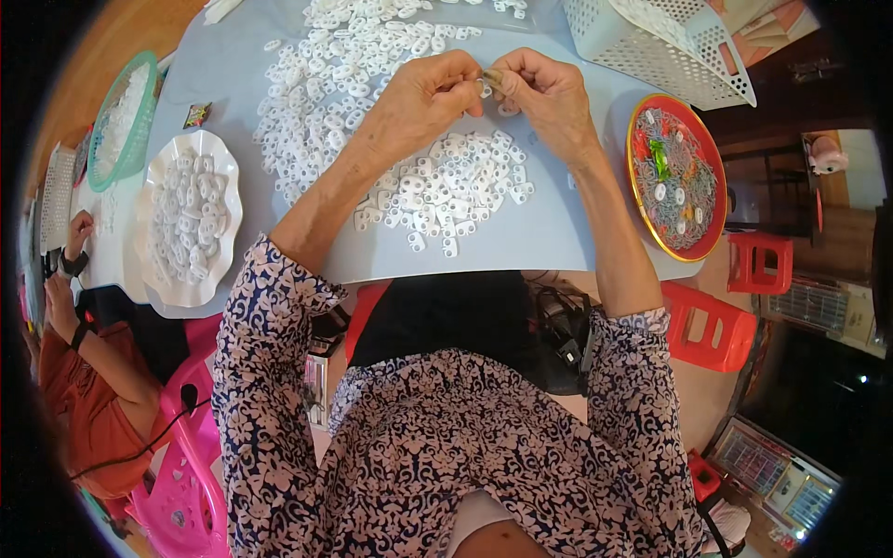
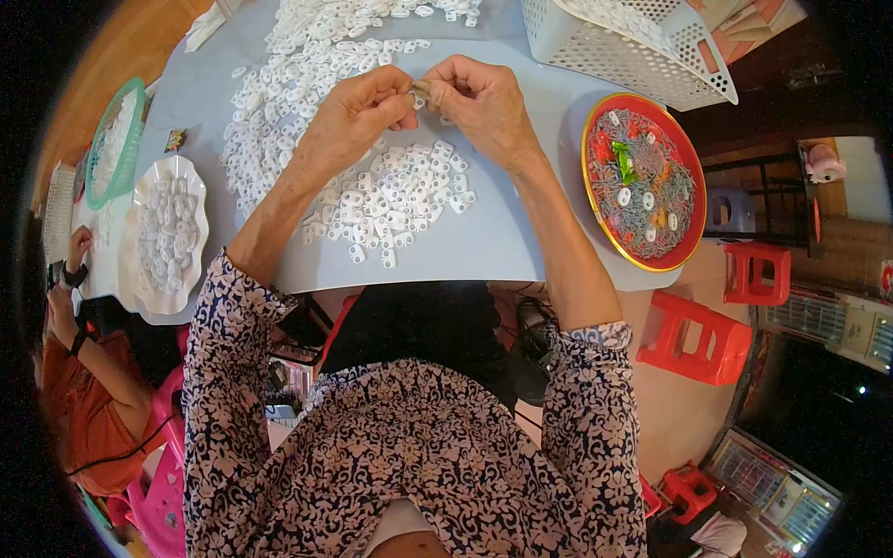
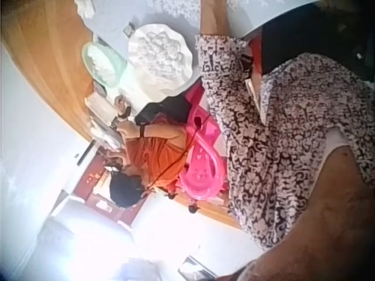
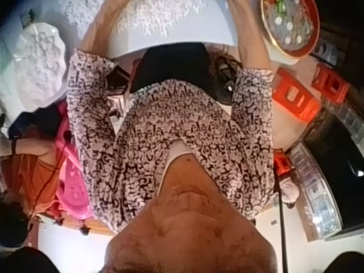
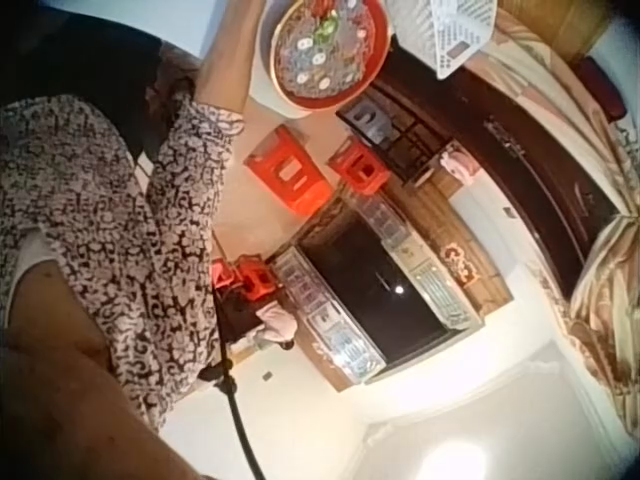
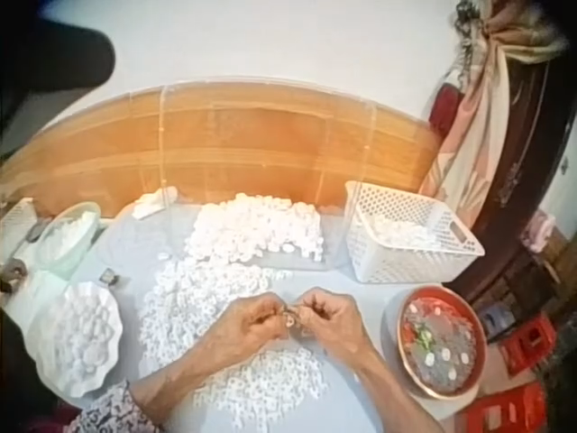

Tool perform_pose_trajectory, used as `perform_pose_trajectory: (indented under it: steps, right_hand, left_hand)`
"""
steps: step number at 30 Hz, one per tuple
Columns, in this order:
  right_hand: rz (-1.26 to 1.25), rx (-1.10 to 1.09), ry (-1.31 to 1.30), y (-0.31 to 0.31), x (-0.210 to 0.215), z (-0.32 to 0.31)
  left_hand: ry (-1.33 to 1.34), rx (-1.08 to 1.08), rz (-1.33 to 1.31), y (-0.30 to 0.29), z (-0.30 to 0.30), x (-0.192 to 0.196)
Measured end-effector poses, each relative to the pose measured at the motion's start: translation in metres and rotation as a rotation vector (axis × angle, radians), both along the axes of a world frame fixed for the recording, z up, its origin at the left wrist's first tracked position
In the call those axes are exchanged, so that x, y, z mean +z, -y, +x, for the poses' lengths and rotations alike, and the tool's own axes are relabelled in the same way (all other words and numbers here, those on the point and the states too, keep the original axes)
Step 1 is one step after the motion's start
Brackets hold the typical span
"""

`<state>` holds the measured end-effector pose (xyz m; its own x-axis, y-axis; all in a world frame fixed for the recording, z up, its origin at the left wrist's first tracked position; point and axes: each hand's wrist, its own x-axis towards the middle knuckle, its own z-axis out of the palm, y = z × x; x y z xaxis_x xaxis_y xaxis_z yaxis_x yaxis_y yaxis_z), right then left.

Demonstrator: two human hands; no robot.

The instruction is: Manually assembling small white plastic components by joining multiple pieces together on a table.

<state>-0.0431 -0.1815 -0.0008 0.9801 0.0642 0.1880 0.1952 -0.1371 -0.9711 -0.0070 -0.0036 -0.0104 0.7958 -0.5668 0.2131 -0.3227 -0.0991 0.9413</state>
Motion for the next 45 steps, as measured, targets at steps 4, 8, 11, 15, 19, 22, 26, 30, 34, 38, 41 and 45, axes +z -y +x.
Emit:
perform_pose_trajectory:
  steps: [4, 8, 11, 15, 19, 22, 26, 30, 34, 38, 41, 45]
  right_hand:
    - [-0.040, -0.030, 0.032, -0.003, 0.002, -0.001]
    - [-0.006, -0.043, 0.041, -0.004, -0.002, -0.002]
    - [0.006, -0.044, 0.059, -0.008, 0.004, -0.003]
    - [-0.064, -0.033, 0.047, -0.003, 0.004, -0.003]
    - [-0.046, -0.013, 0.030, -0.002, 0.004, -0.002]
    - [-0.066, -0.054, 0.022, -0.004, 0.003, -0.002]
    - [-0.124, -0.106, 0.118, -0.008, 0.003, -0.003]
    - [-0.074, -0.141, 0.102, -0.011, 0.002, -0.003]
    - [-0.023, -0.142, 0.125, -0.010, 0.002, -0.002]
    - [-0.049, -0.120, 0.132, -0.009, 0.004, -0.003]
    - [-0.090, -0.100, 0.113, -0.008, 0.002, -0.002]
    - [-0.041, -0.139, 0.105, -0.012, 0.001, -0.003]
  left_hand:
    - [0.038, 0.070, -0.080, 0.004, -0.005, 0.000]
    - [0.001, 0.076, -0.100, 0.006, -0.006, -0.001]
    - [-0.105, 0.049, -0.188, 0.005, -0.002, -0.001]
    - [-0.137, -0.003, -0.167, 0.002, -0.002, -0.002]
    - [-0.147, 0.000, -0.155, 0.003, -0.002, -0.001]
    - [-0.104, 0.001, -0.124, 0.003, -0.003, 0.000]
    - [-0.078, 0.038, -0.153, 0.007, -0.008, 0.001]
    - [-0.115, 0.068, -0.213, 0.009, -0.008, 0.002]
    - [-0.144, 0.050, -0.201, 0.006, -0.006, 0.004]
    - [-0.136, 0.046, -0.161, 0.004, -0.005, 0.001]
    - [-0.157, 0.036, -0.157, 0.003, -0.006, 0.002]
    - [-0.149, 0.065, -0.178, 0.006, -0.009, 0.006]
